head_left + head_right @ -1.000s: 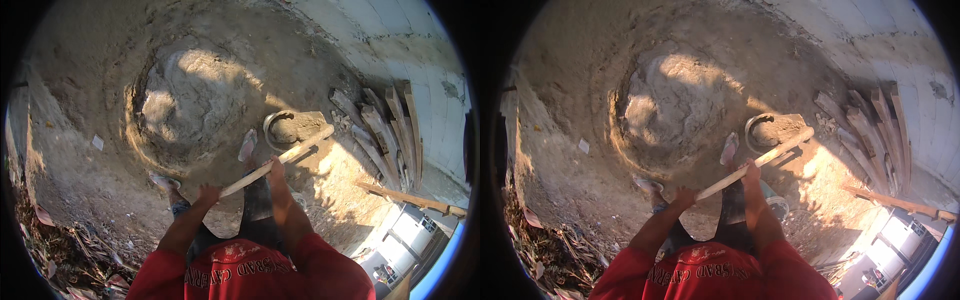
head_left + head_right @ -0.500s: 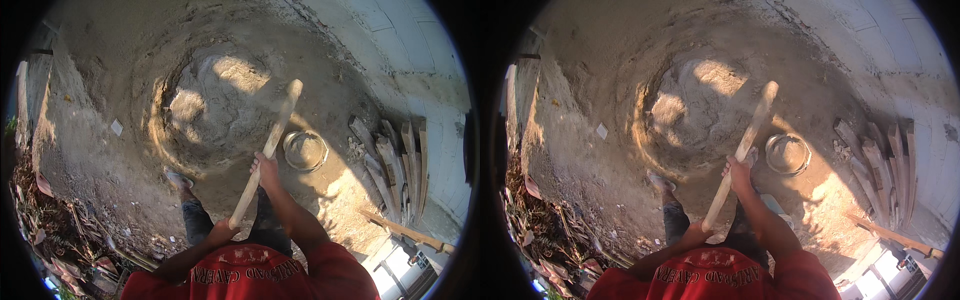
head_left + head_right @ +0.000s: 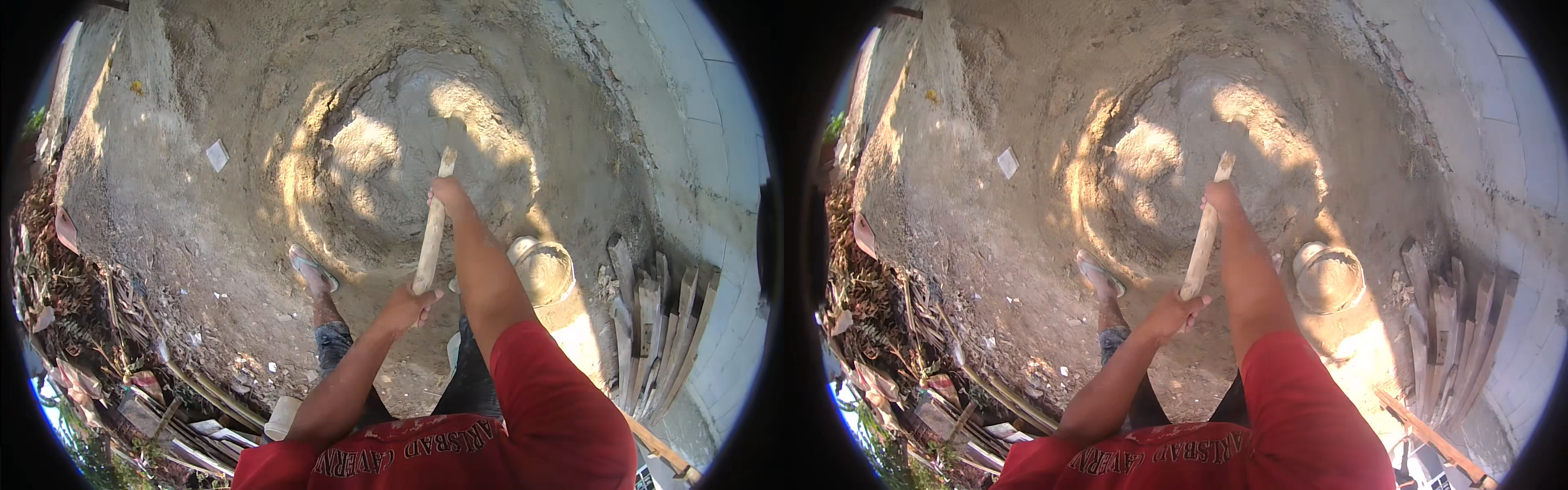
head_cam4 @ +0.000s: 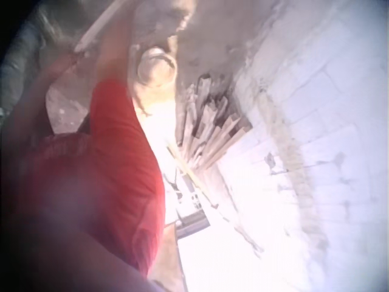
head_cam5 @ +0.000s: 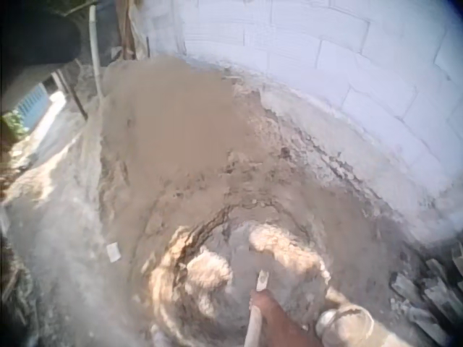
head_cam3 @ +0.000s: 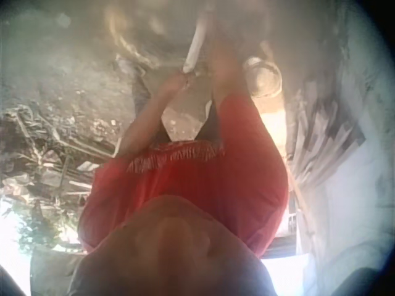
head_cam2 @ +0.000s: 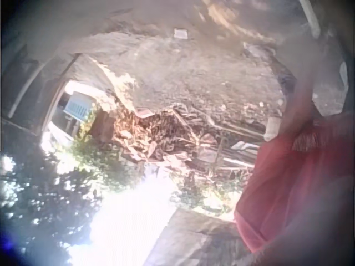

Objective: The person pours water from a bucket into a pile of sand and cement, then uses a hoe to mix the materials together on the ground.

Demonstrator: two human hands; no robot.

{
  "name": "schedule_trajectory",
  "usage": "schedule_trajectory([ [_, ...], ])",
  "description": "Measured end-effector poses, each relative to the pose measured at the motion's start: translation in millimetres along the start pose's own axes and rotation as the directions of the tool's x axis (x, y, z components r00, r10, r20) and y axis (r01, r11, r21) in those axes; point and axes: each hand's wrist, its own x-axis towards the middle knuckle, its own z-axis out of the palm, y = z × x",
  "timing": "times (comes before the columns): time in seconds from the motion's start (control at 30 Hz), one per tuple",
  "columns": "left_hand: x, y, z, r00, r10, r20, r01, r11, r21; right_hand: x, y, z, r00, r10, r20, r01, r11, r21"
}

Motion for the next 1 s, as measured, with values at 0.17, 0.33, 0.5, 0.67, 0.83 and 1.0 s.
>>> schedule_trajectory([
  [0.17,-77.9,57.7,8.5,0.999,-0.024,0.029,0.031,0.967,-0.251,-43.3,-15.3,2.8,0.983,0.093,0.160,-0.131,0.959,0.252],
  [0.33,-149.3,132.2,107.6,0.986,0.010,0.165,0.110,0.702,-0.703,-108.7,-48.2,-64.0,0.959,-0.020,0.281,-0.174,0.743,0.646],
  [0.5,-211.7,153.5,212.3,0.933,-0.020,0.360,0.256,0.741,-0.621,-264.4,-61.8,-143.9,0.910,-0.217,0.354,-0.286,0.291,0.913],
  [0.67,-262.2,120.7,279.1,0.868,-0.137,0.477,0.349,0.853,-0.388,-420.8,-71.8,-194.7,0.958,-0.266,0.106,-0.019,0.311,0.950],
  [0.83,-291.3,85.3,329.4,0.757,-0.342,0.556,0.455,0.887,-0.074,-418.5,34.6,-277.8,0.953,-0.304,0.011,0.049,0.189,0.981],
  [1.0,-273.8,60.1,270.1,0.687,-0.454,0.568,0.475,0.872,0.122,-385.7,108.9,-303.8,0.975,-0.061,-0.213,0.214,0.500,0.839],
])
